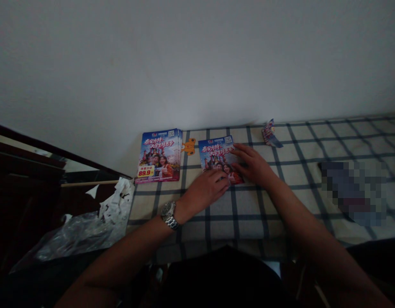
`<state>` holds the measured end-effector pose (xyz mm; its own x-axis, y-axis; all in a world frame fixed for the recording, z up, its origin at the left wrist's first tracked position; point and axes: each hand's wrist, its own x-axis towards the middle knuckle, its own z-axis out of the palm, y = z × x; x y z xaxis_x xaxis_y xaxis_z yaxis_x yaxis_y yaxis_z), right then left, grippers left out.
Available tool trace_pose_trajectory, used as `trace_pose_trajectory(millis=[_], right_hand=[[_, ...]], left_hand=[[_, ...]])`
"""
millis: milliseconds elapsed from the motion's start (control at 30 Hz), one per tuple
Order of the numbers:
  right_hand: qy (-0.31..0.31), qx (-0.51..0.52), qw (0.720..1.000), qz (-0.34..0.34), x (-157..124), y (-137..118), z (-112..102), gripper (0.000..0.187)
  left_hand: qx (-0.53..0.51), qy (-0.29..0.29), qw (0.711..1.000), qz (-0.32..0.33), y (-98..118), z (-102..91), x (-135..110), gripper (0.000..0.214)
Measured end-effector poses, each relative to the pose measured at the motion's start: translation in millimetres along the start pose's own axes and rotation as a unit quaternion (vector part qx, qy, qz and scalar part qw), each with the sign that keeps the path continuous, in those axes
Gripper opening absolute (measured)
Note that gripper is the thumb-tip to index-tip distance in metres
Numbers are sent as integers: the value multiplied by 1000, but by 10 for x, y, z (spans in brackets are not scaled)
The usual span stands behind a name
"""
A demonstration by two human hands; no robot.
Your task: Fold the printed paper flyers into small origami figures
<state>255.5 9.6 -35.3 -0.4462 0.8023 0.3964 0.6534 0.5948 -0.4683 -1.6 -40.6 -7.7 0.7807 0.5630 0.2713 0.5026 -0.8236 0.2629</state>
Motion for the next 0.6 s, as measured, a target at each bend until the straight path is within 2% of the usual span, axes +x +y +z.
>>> trace_pose_trajectory(millis=[200, 300, 533, 600], right_hand=[[-29, -34, 999, -16, -21, -10, 43, 54], [-30, -35, 999, -11, -22, -22, 45, 54], [-14, -29, 999, 5, -40, -42, 3, 54], [-8, -36, 999, 13, -47, -44, -10, 53]], left_hand=[[-9, -11, 1000, 14, -49, -41, -47, 21], [-15, -2, 1000, 1, -102, -69, -60, 39], [16, 36, 991, -127, -372, -142, 16, 57], [28, 30, 989, -144, -449, -141, 32, 57]])
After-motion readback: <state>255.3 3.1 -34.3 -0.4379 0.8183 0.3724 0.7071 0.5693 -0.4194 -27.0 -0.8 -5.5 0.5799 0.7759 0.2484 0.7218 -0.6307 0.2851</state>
